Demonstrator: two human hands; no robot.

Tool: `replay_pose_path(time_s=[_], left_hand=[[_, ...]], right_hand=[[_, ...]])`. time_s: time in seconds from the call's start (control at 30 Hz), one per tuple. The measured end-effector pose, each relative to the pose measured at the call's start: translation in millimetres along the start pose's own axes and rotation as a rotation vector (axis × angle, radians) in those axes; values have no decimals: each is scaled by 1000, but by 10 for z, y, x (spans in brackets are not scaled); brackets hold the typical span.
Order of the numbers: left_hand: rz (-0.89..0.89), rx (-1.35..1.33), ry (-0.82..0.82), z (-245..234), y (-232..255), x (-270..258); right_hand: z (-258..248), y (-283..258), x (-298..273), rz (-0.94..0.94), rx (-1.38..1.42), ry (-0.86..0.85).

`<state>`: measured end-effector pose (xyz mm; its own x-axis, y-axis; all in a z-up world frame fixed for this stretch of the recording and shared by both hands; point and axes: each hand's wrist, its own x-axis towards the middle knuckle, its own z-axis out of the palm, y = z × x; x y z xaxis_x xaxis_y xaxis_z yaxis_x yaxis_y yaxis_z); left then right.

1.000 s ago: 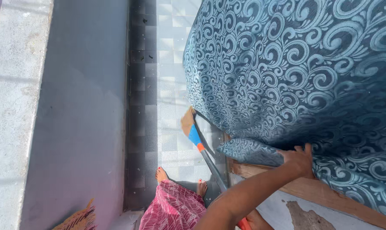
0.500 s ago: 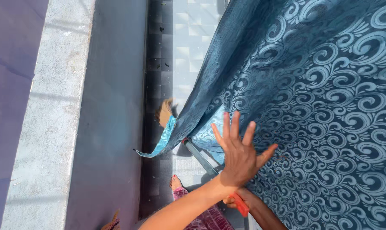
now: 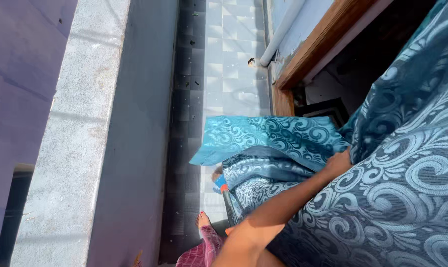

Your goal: The person sweeps a tiled balcony floor using a broom, moving debris toward the edge. They briefly lift a mat to sweep underneath it and then place it back.

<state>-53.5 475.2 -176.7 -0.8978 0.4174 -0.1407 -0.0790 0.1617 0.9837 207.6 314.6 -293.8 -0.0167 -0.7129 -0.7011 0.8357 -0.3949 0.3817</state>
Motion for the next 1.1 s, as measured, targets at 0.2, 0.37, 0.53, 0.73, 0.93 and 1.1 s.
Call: replay_pose_path(time_s=[0.2, 0.37, 0.53, 0.73, 0.93, 1.1], left_hand=[[105, 15, -505, 1766, -23, -879], [59, 2, -590, 1746, 35, -1132], [-1, -5, -584, 1232, 73, -1194], [-84, -20, -591, 811, 22, -1211], [-45, -63, -724, 868, -57, -1320], [-23, -19, -784, 771, -155, -1132]], right_hand=[[-72, -364, 310, -174, 154, -40], [-138, -934, 56, -106, -206, -178], [-253, -848, -184, -115, -263, 46], [99, -1174, -37, -300, 193, -27], [361, -1800, -71, -301, 106, 17], [334, -1789, -70, -391, -229, 398]])
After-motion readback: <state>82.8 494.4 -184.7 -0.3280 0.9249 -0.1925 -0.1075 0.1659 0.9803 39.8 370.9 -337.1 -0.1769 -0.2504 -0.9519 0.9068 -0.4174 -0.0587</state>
